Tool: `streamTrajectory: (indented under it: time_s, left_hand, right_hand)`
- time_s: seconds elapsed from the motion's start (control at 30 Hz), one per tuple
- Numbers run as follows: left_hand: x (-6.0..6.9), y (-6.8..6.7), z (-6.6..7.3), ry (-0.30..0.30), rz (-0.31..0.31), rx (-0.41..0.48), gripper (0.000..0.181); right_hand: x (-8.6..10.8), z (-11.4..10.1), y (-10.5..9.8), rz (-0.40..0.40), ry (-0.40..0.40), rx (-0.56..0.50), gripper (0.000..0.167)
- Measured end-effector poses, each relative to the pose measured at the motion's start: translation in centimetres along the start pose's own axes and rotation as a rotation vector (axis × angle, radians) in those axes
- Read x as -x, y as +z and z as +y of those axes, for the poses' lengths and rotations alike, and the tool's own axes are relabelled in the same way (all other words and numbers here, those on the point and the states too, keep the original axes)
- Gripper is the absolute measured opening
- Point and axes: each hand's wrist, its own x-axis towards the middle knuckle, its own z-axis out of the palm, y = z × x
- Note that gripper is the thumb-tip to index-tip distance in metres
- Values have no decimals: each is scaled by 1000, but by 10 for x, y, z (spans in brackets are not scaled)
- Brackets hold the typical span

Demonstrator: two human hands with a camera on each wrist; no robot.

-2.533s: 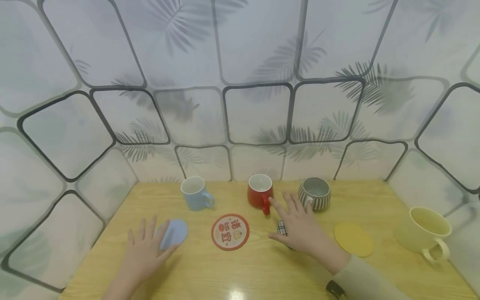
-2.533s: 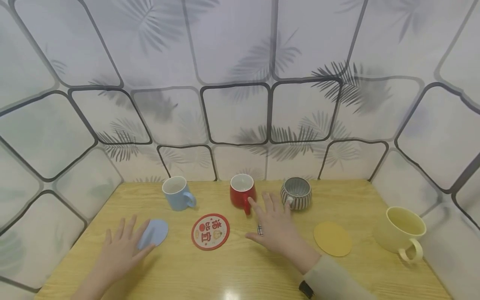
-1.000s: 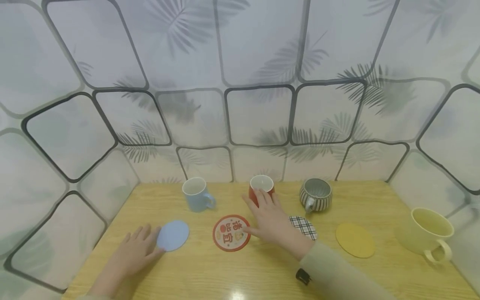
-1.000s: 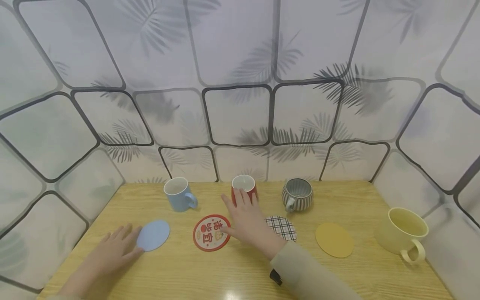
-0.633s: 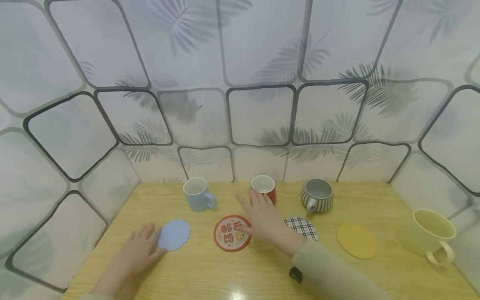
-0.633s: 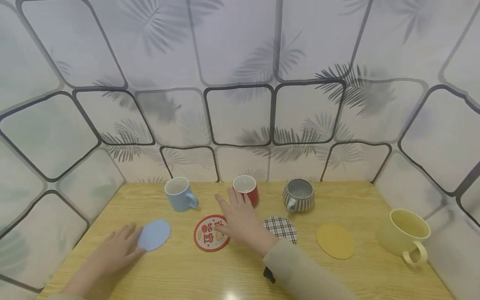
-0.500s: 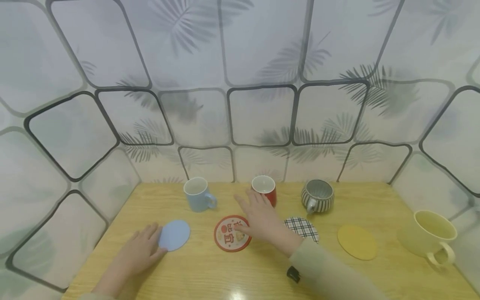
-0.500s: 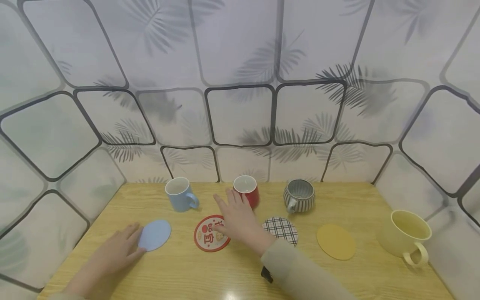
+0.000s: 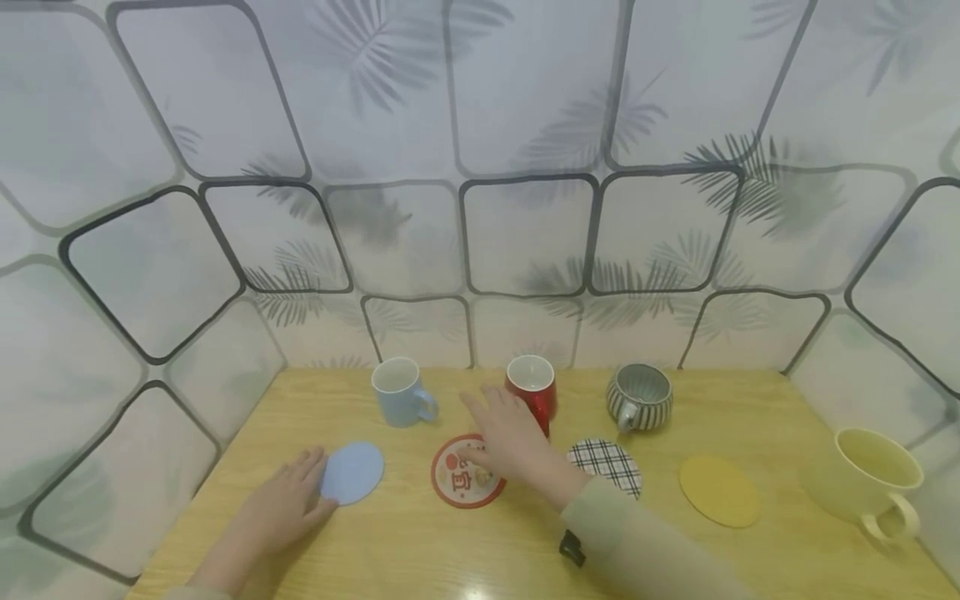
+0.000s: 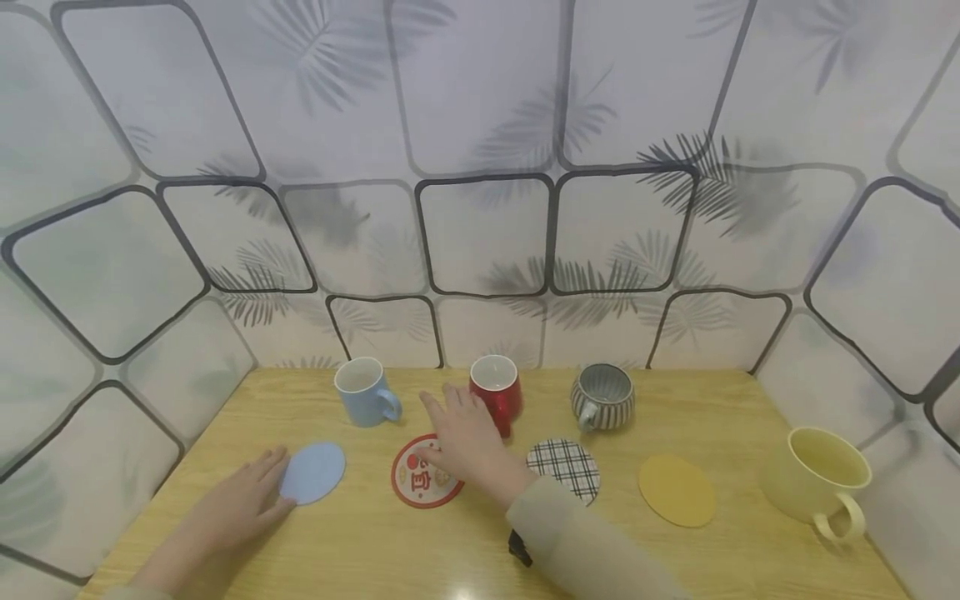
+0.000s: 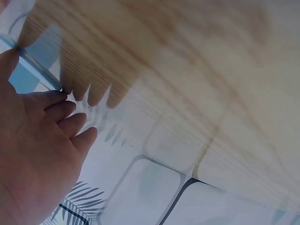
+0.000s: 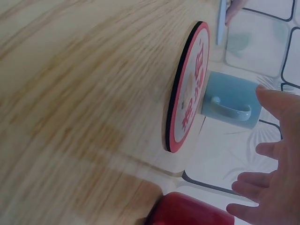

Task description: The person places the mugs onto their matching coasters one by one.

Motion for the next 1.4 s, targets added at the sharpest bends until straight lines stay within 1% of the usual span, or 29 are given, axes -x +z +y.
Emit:
streamTrajectory:
  time_s: [0.2, 0.37, 0.57, 0.73, 0.9, 1.17, 1.4]
  left_hand:
    - [1, -1, 1, -1, -7, -4, 75]
    - [1, -2, 2, 2, -16, -23, 75]
    - [1, -4, 5, 4, -25, -29, 75]
    - [2, -4, 6, 4, -30, -41, 74]
    - [2, -5, 6, 3, -32, -48, 75]
    - [3, -4, 4, 4, -40, -45, 75]
    - [3, -5, 5, 5, -38, -46, 74]
  right_hand:
    - [-7, -2, 5, -13, 22, -3, 83]
    - [-14, -6, 8, -2, 39, -18, 80]
    - [-22, -10, 13, -18, 64, -65, 81]
    - [-30, -13, 16, -20, 53, -90, 78]
    - [-41, -12, 21, -18, 40, -69, 75]
    - [-54, -16, 28, -45, 23, -56, 72]
    - [-60, -21, 33, -47, 18, -107, 67]
